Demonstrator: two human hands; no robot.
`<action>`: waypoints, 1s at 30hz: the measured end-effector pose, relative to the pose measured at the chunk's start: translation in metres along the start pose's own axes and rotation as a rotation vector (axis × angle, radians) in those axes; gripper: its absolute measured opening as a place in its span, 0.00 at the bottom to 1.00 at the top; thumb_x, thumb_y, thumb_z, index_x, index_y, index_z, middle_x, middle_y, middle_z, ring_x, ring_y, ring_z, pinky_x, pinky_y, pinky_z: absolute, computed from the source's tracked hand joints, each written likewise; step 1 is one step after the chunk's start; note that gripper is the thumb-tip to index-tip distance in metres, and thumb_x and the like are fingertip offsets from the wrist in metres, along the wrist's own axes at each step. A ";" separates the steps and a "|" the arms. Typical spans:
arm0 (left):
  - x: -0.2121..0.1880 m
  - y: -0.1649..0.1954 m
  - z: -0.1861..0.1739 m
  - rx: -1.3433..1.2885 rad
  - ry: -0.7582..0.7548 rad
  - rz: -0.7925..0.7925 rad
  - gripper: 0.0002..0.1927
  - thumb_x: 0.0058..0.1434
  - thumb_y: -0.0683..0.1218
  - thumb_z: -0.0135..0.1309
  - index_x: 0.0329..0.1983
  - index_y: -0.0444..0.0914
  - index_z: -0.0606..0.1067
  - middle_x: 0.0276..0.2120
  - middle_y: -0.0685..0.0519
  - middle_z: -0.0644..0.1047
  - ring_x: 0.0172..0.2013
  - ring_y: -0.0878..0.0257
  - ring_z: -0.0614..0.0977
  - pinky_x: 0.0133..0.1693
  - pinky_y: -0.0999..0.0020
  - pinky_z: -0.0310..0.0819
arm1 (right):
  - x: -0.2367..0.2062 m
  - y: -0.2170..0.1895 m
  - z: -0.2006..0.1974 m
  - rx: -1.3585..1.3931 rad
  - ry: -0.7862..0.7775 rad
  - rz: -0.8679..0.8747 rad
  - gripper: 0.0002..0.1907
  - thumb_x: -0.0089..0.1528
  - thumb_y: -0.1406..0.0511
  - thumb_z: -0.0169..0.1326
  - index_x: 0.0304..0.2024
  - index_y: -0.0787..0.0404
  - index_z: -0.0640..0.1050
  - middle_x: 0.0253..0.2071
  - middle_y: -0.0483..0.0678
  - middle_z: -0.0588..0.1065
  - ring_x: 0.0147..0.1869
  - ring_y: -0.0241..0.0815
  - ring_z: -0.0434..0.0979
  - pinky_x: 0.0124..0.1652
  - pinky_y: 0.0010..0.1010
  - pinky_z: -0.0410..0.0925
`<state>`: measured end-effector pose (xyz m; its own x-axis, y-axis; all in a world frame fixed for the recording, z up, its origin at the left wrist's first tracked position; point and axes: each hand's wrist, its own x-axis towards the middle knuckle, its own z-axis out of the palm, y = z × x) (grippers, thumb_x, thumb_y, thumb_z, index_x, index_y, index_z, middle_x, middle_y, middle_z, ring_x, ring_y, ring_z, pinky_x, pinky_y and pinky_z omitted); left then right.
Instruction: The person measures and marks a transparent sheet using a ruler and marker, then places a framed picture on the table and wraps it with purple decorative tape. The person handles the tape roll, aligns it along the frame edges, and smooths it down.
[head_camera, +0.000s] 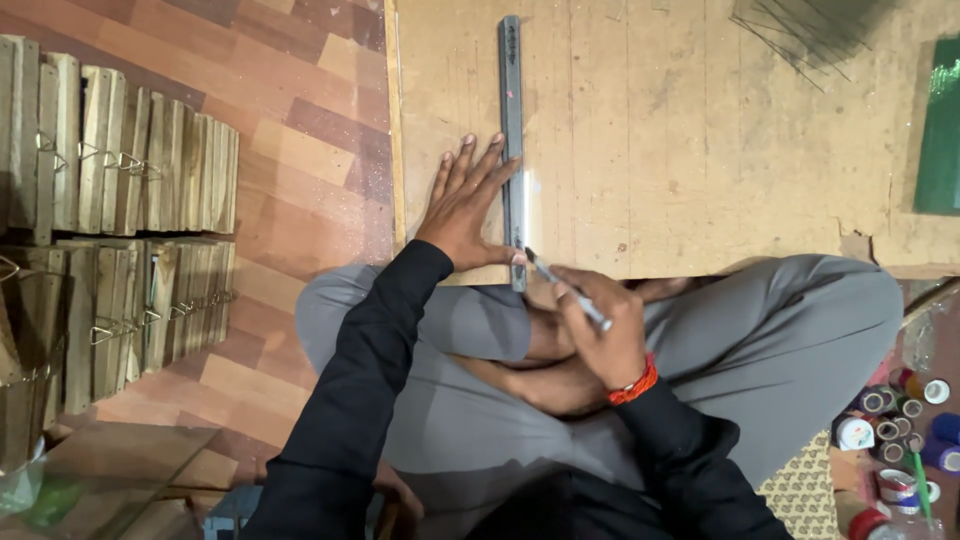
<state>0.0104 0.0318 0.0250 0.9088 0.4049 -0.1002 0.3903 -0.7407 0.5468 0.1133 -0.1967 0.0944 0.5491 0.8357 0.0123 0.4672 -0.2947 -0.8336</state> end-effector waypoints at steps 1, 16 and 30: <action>0.000 0.000 0.000 -0.001 -0.009 -0.010 0.70 0.33 0.74 0.71 0.77 0.48 0.52 0.78 0.51 0.43 0.77 0.47 0.37 0.74 0.46 0.27 | -0.001 -0.003 0.000 -0.079 -0.001 -0.065 0.15 0.61 0.62 0.56 0.46 0.65 0.82 0.41 0.57 0.82 0.38 0.48 0.84 0.37 0.34 0.74; -0.002 0.000 -0.001 -0.048 0.020 0.003 0.69 0.34 0.71 0.73 0.77 0.47 0.54 0.78 0.50 0.44 0.77 0.46 0.39 0.73 0.45 0.28 | 0.120 -0.002 0.017 -0.266 0.078 -0.146 0.14 0.58 0.62 0.59 0.45 0.57 0.85 0.35 0.54 0.81 0.34 0.51 0.83 0.35 0.37 0.73; -0.002 0.000 -0.003 -0.072 0.044 0.011 0.66 0.35 0.69 0.73 0.75 0.45 0.56 0.78 0.48 0.46 0.77 0.44 0.40 0.73 0.44 0.30 | 0.185 0.003 0.025 -0.282 0.109 -0.273 0.11 0.60 0.62 0.62 0.42 0.60 0.85 0.34 0.53 0.82 0.36 0.50 0.83 0.37 0.36 0.73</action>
<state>0.0078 0.0327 0.0274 0.9050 0.4214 -0.0581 0.3674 -0.7055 0.6060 0.1990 -0.0312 0.0804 0.4415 0.8514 0.2831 0.7695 -0.1971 -0.6075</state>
